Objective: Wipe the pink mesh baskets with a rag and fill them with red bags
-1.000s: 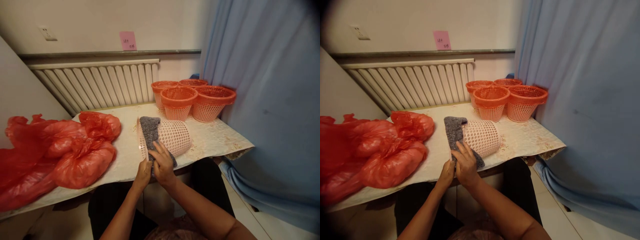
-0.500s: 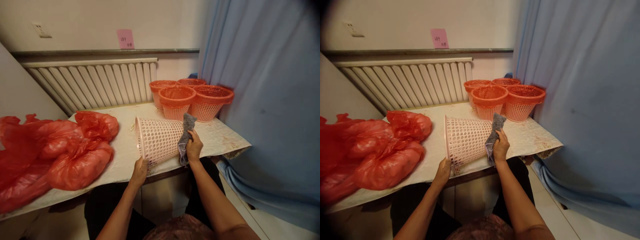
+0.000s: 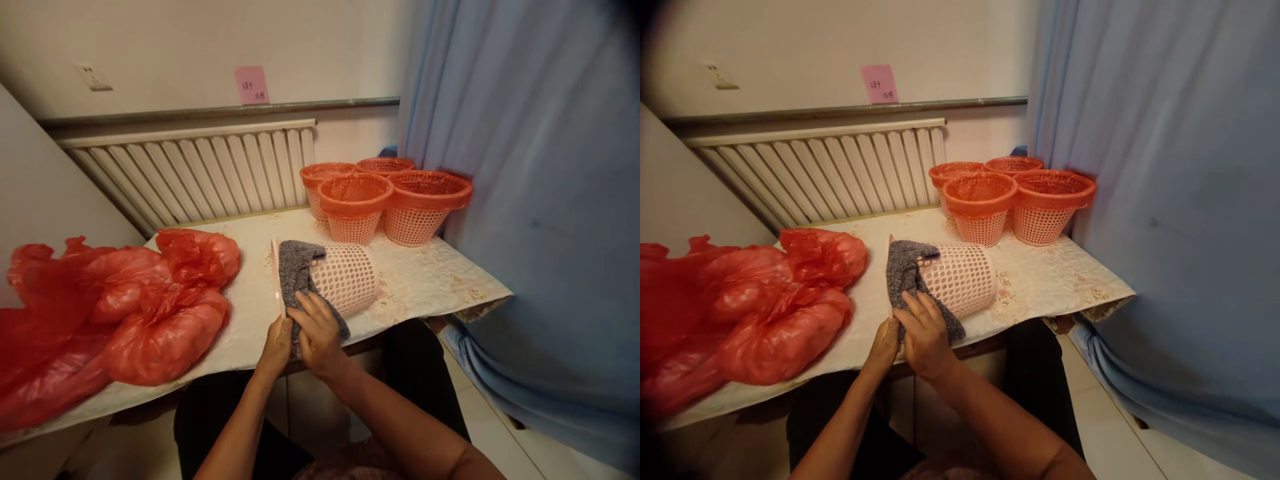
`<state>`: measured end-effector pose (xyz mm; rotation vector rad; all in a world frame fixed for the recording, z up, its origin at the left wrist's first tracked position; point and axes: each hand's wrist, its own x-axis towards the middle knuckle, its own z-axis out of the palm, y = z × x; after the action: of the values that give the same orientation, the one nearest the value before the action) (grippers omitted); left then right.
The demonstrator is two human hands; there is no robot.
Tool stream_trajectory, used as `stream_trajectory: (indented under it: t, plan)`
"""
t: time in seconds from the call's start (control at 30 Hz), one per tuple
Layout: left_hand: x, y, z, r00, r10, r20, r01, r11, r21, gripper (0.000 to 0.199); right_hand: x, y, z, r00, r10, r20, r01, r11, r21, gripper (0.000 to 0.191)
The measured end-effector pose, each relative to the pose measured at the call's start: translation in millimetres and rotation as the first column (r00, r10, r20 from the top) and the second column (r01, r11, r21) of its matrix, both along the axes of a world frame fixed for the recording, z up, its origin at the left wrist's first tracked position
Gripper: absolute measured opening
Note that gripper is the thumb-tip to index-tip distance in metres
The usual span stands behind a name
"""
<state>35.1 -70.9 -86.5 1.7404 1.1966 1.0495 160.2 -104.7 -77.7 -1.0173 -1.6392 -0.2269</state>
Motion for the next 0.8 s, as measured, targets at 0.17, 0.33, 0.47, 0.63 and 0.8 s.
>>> stream_trajectory:
  t: [0.17,0.33,0.47,0.63,0.8]
  plan:
    - [-2.1,0.3,-2.0,1.000,-0.017,-0.004,0.017,1.000,0.014,0.055,2.0,-0.7,9.9,1.000,0.031,0.005,-0.031,0.998,-0.051,0.053]
    - [-1.7,0.5,-2.7,1.000,-0.006,0.010,0.006,1.000,-0.006,0.051,12.8,3.9,26.5,0.997,0.039,0.064,-0.030,0.990,-0.139,0.059]
    - [-2.3,0.8,-0.2,1.000,0.011,-0.006,-0.011,1.000,-0.025,0.052,10.8,9.8,29.6,0.993,0.062,0.097,-0.045,0.984,-0.170,0.062]
    - [-3.5,0.9,6.4,0.997,0.054,-0.059,-0.057,0.996,-0.064,0.057,5.4,15.9,26.7,0.993,0.066,0.099,-0.049,0.985,-0.164,0.056]
    - [-7.8,1.6,1.0,0.995,0.082,-0.050,-0.085,0.995,-0.052,0.062,3.9,16.6,20.8,0.994,0.066,0.085,-0.053,0.988,-0.147,0.051]
